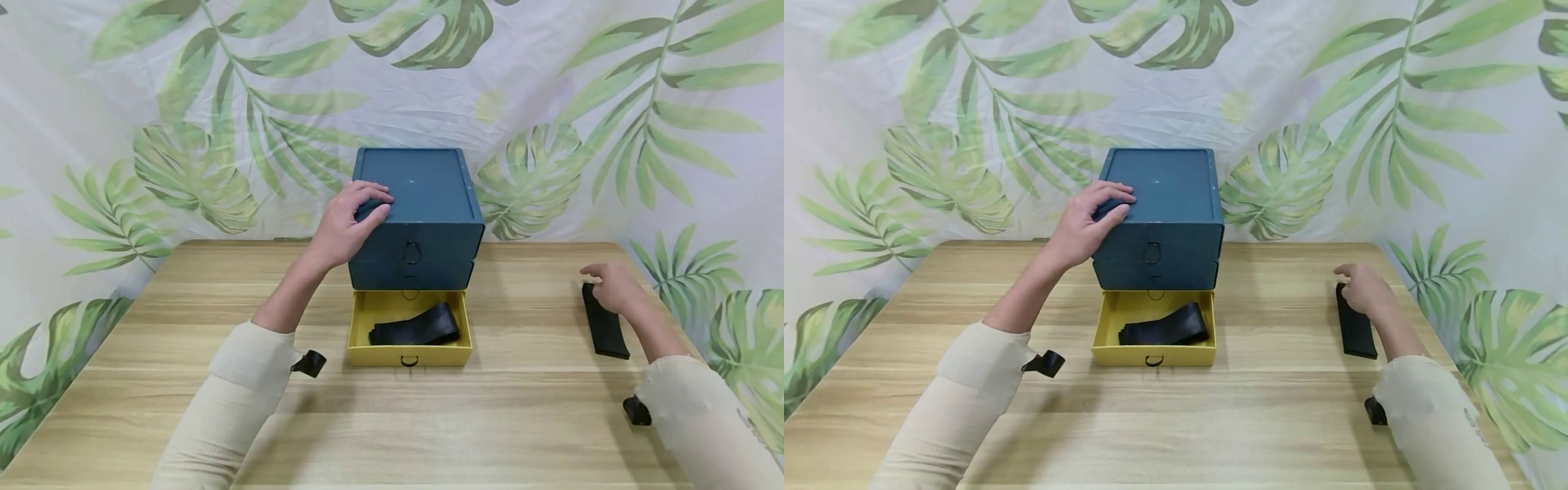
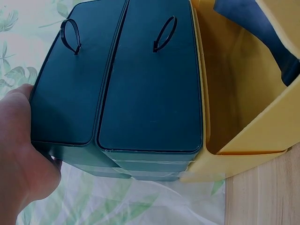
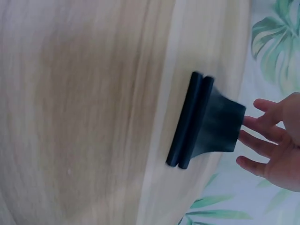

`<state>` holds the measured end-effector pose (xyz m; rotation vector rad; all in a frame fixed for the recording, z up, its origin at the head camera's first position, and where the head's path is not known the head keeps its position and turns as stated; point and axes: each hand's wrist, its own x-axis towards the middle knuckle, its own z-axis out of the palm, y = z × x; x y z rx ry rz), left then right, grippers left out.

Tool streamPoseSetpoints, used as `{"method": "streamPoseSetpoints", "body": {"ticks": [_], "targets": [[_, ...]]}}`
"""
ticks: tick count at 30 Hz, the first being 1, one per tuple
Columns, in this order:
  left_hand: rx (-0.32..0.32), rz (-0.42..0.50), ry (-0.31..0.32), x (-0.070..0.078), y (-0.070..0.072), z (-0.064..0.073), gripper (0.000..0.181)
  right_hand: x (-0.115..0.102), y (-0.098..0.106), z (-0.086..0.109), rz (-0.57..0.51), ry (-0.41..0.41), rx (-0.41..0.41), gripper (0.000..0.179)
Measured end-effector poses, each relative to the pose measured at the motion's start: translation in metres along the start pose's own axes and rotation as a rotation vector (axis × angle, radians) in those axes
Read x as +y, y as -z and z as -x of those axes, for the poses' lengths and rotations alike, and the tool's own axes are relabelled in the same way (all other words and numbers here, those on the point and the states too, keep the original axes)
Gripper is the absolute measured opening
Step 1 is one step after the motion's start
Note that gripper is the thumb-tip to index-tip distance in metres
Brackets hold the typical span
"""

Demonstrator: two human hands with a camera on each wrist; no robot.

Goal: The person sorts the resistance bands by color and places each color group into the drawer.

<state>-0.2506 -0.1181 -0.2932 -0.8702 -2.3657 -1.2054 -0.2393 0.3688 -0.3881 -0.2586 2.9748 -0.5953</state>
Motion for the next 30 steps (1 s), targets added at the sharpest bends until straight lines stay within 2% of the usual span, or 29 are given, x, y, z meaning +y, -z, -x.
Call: {"method": "streamPoseSetpoints", "body": {"ticks": [4,17,22,30], "targets": [[0.001,-0.002,-0.002,0.001,0.0,0.0,0.026,0.007,0.001,0.0,0.015,-0.03,-0.037,0.052],[-0.007,-0.001,0.008,0.001,0.002,-0.003,0.027,0.011,0.0,-0.003,0.039,-0.02,0.063,0.031],[-0.012,0.0,0.014,0.001,0.003,-0.004,0.027,0.0,0.003,-0.003,0.043,-0.002,0.106,0.028],[-0.011,0.007,0.018,0.0,0.002,-0.005,0.026,-0.035,0.012,-0.003,0.072,0.018,0.177,0.027]]}}
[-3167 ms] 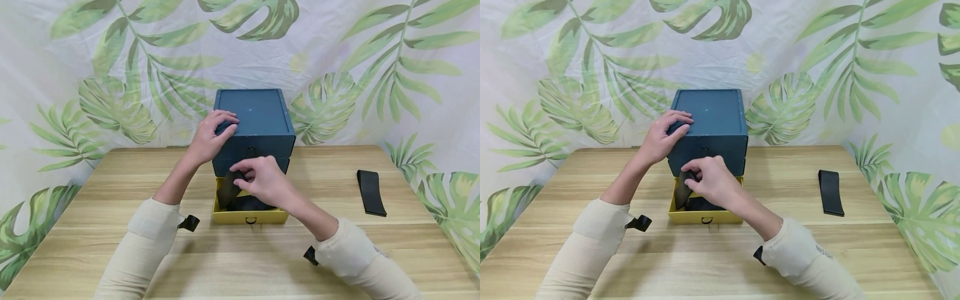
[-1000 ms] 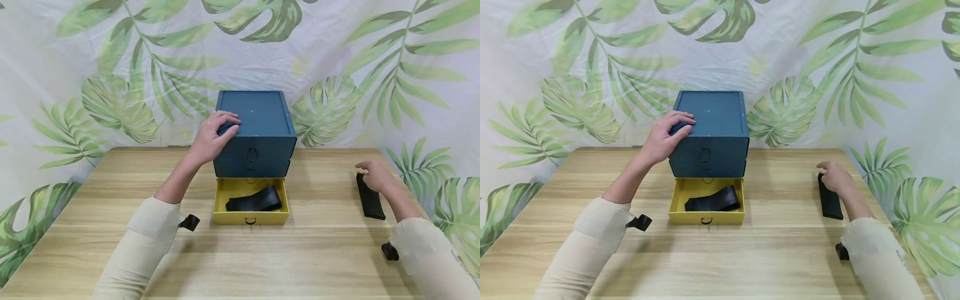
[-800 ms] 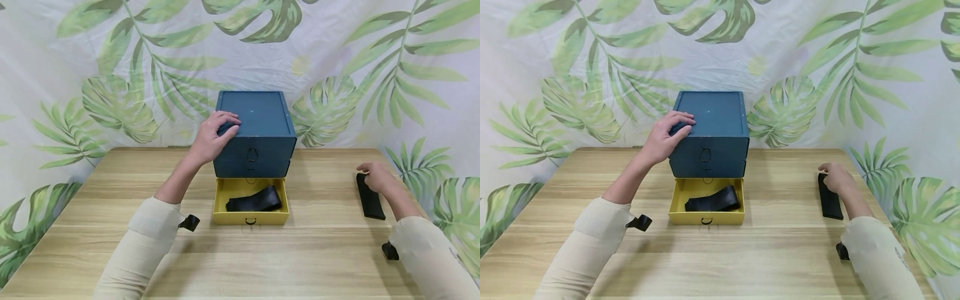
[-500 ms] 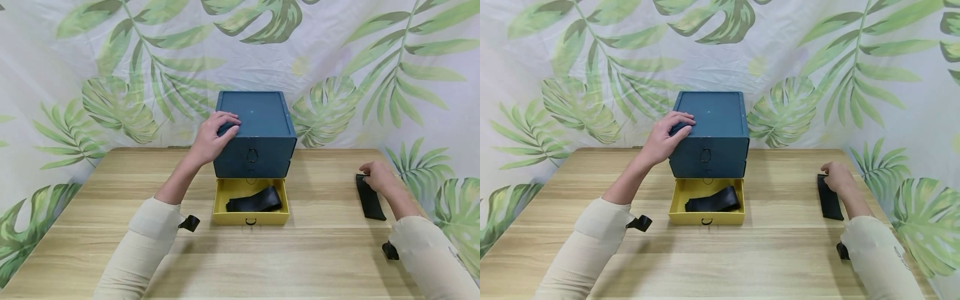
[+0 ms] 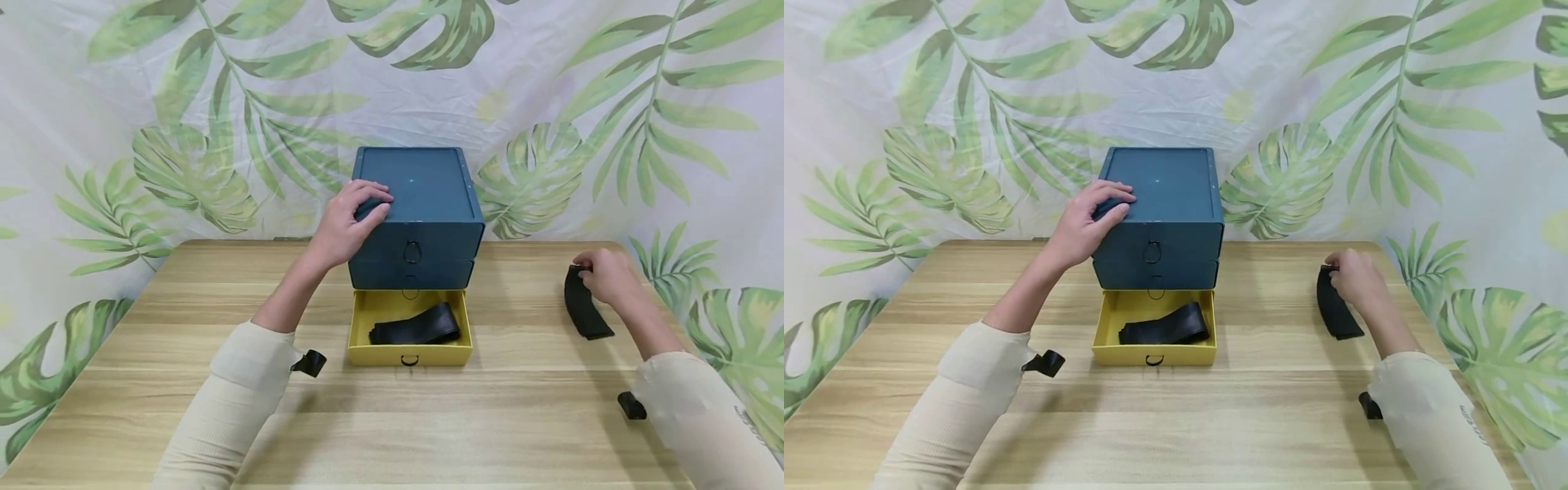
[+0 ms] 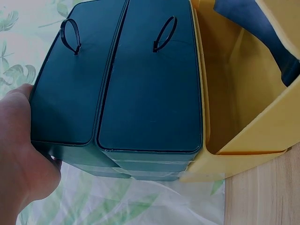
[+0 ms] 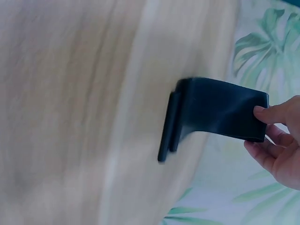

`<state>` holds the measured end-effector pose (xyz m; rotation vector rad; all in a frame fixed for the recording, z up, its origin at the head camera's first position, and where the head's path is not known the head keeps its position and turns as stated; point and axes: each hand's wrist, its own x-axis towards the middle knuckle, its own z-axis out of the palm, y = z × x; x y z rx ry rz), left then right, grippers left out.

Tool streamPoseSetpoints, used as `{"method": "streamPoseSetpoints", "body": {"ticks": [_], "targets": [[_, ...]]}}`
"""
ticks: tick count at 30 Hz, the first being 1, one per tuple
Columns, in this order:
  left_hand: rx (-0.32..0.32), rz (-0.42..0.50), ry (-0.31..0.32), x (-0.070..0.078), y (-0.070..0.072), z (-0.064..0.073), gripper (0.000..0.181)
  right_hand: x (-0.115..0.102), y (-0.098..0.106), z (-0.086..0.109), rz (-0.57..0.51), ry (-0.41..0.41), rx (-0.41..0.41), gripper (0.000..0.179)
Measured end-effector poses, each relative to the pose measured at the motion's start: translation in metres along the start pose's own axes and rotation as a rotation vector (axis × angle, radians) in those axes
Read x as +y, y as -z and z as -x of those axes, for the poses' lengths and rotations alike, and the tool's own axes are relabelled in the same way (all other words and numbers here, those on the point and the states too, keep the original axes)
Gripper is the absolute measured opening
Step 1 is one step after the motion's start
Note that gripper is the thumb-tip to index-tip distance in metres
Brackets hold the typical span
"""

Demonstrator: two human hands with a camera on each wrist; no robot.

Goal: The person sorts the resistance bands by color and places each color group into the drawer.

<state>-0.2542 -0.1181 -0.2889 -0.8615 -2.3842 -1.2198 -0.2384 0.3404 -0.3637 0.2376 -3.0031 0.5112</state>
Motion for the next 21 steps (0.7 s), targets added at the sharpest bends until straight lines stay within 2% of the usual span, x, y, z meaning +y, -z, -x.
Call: {"method": "streamPoseSetpoints", "body": {"ticks": [3,10,21], "targets": [[0.003,0.001,-0.004,0.0,0.0,0.001,0.026,-0.013,0.003,0.0,-0.02,0.002,0.023,0.024],[0.006,-0.003,-0.011,0.001,0.0,0.0,0.026,-0.035,0.01,-0.001,-0.065,0.061,0.115,0.015],[0.002,-0.004,-0.002,0.0,0.0,0.001,0.026,-0.064,0.021,0.005,-0.099,0.026,0.129,0.018]]}}
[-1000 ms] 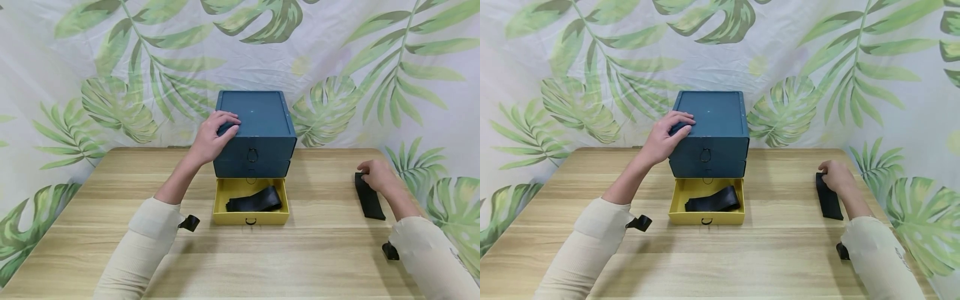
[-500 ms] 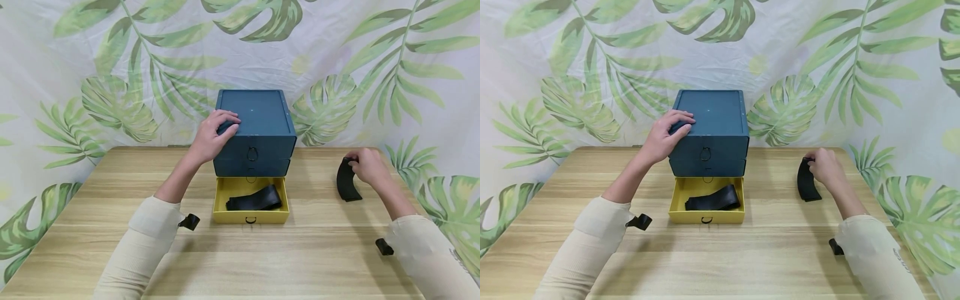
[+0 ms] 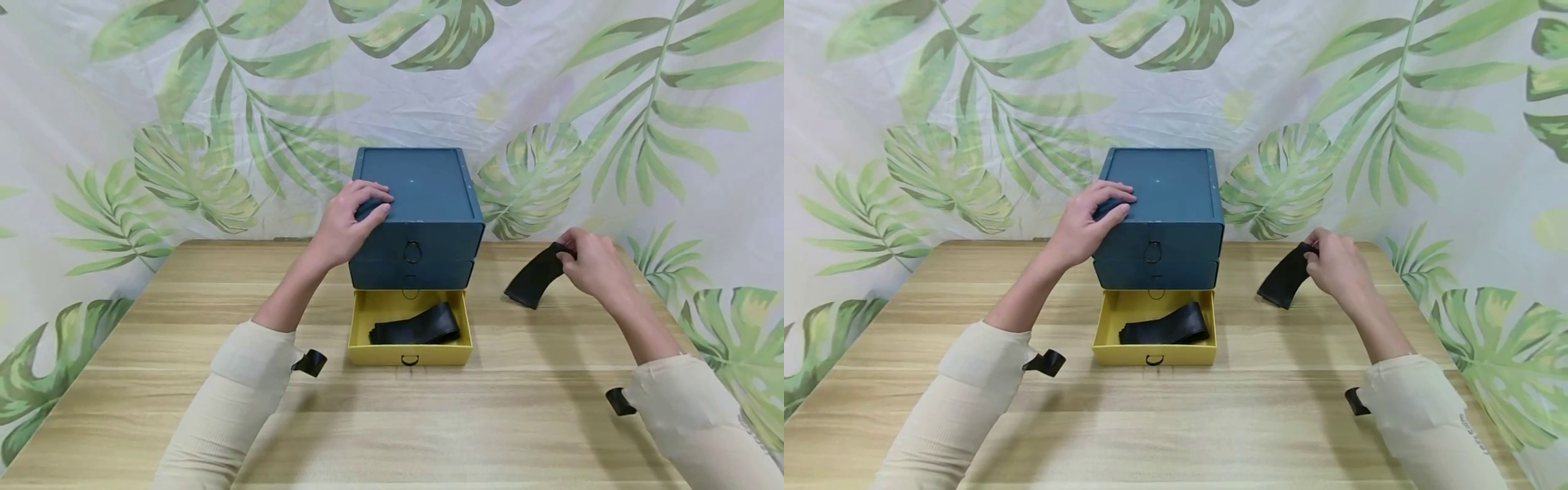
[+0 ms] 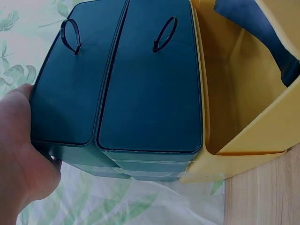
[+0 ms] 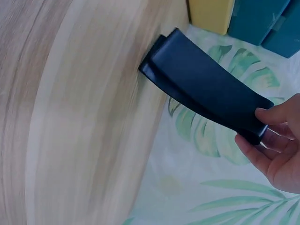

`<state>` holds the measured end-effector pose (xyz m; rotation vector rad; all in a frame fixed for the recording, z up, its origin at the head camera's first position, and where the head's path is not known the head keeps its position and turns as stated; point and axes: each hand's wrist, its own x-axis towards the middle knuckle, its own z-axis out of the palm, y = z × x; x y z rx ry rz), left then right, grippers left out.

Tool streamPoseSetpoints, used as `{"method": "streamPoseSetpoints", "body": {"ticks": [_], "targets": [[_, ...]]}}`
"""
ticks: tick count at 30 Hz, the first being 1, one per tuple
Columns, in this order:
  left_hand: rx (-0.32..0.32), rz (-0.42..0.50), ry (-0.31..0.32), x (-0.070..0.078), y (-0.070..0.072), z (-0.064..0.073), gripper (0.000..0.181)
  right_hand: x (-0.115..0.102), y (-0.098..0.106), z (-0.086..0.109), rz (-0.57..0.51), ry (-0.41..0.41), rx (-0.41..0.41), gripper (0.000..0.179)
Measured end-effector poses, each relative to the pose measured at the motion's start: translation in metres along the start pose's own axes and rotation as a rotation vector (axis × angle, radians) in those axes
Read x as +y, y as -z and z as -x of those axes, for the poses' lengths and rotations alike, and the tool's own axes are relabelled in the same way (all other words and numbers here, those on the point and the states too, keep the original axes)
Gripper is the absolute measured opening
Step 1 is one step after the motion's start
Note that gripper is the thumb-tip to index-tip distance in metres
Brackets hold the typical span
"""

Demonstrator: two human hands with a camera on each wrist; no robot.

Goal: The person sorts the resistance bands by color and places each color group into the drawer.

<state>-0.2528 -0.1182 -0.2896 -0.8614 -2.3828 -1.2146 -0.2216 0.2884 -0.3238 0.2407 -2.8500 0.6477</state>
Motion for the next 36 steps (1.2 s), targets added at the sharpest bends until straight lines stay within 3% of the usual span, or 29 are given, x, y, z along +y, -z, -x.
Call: {"method": "streamPoseSetpoints", "body": {"ticks": [15,23,32,36], "targets": [[0.009,-0.002,-0.009,-0.001,-0.001,0.001,0.026,-0.03,0.008,0.007,-0.083,0.054,0.074,0.015],[0.013,0.006,-0.009,0.0,-0.001,0.002,0.026,-0.05,0.017,0.013,-0.172,0.126,0.097,0.016],[0.014,0.019,-0.002,0.0,-0.002,0.002,0.027,-0.074,0.037,0.021,-0.292,0.152,0.035,0.021],[0.021,0.011,-0.009,0.001,-0.002,0.001,0.026,-0.084,0.044,0.026,-0.353,0.187,0.066,0.022]]}}
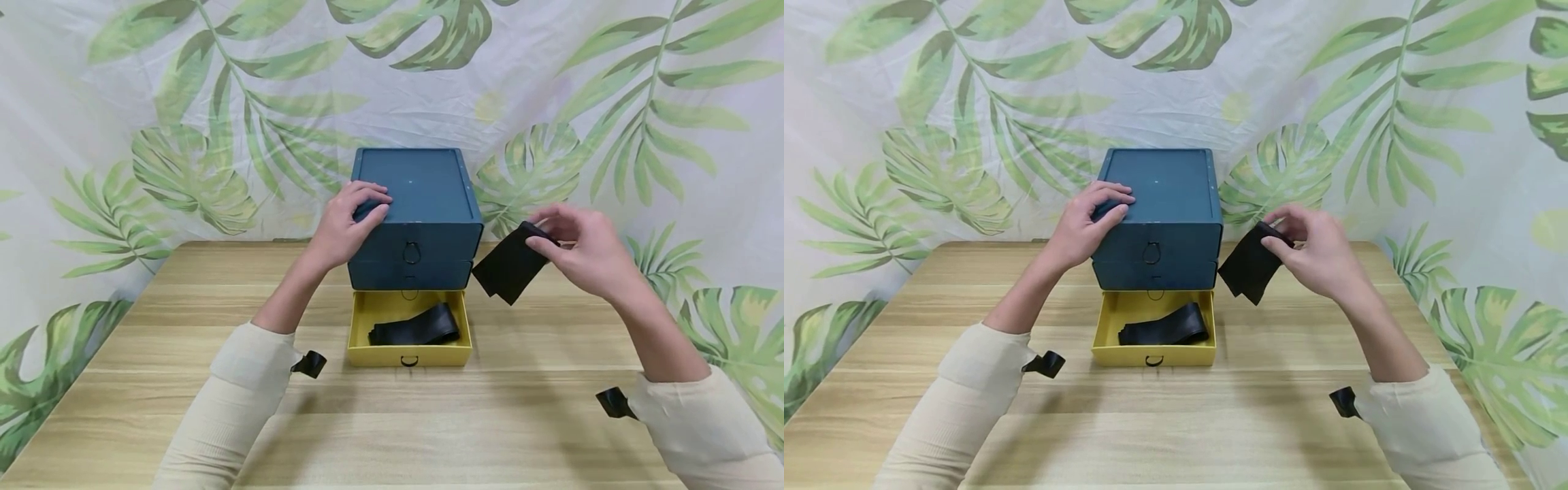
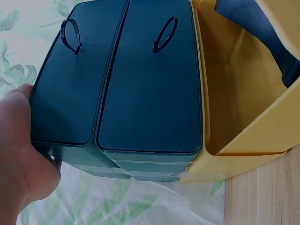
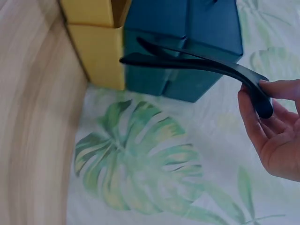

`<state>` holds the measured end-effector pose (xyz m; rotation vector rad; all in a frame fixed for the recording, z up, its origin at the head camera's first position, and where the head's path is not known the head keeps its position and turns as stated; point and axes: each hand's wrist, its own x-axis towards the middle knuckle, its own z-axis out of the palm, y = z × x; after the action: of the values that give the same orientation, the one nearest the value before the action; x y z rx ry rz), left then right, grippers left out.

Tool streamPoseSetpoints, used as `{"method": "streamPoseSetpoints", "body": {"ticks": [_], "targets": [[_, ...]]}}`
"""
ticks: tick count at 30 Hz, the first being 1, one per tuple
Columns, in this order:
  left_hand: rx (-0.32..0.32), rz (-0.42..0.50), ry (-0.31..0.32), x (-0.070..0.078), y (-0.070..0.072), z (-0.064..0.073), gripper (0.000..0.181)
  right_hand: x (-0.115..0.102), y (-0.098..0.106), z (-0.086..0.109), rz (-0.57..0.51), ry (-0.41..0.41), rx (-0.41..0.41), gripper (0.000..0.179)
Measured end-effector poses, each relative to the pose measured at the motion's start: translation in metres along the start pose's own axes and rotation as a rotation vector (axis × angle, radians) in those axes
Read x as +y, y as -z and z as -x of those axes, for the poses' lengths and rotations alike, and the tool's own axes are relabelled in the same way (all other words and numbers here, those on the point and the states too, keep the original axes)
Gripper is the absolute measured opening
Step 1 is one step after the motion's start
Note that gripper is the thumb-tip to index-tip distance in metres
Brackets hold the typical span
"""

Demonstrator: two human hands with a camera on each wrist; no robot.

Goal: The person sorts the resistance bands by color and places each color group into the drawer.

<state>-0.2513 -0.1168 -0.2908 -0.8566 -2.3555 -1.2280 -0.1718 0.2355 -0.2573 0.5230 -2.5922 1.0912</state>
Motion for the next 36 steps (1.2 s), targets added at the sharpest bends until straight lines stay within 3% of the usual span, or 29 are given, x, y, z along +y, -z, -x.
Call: {"method": "streamPoseSetpoints", "body": {"ticks": [7,17,30,36], "targets": [[0.001,-0.005,-0.008,-0.001,0.0,-0.001,0.026,-0.024,-0.006,0.001,-0.166,0.096,0.011,0.022],[0.0,-0.006,-0.007,-0.002,0.001,-0.001,0.026,-0.05,-0.042,-0.002,-0.303,0.103,-0.141,0.013],[0.009,-0.021,-0.027,-0.002,0.001,-0.002,0.026,-0.071,-0.118,-0.006,-0.175,0.285,-0.137,0.016],[0.002,-0.02,-0.027,-0.002,0.001,0.0,0.026,-0.074,-0.14,-0.008,-0.104,0.353,-0.132,0.017]]}}
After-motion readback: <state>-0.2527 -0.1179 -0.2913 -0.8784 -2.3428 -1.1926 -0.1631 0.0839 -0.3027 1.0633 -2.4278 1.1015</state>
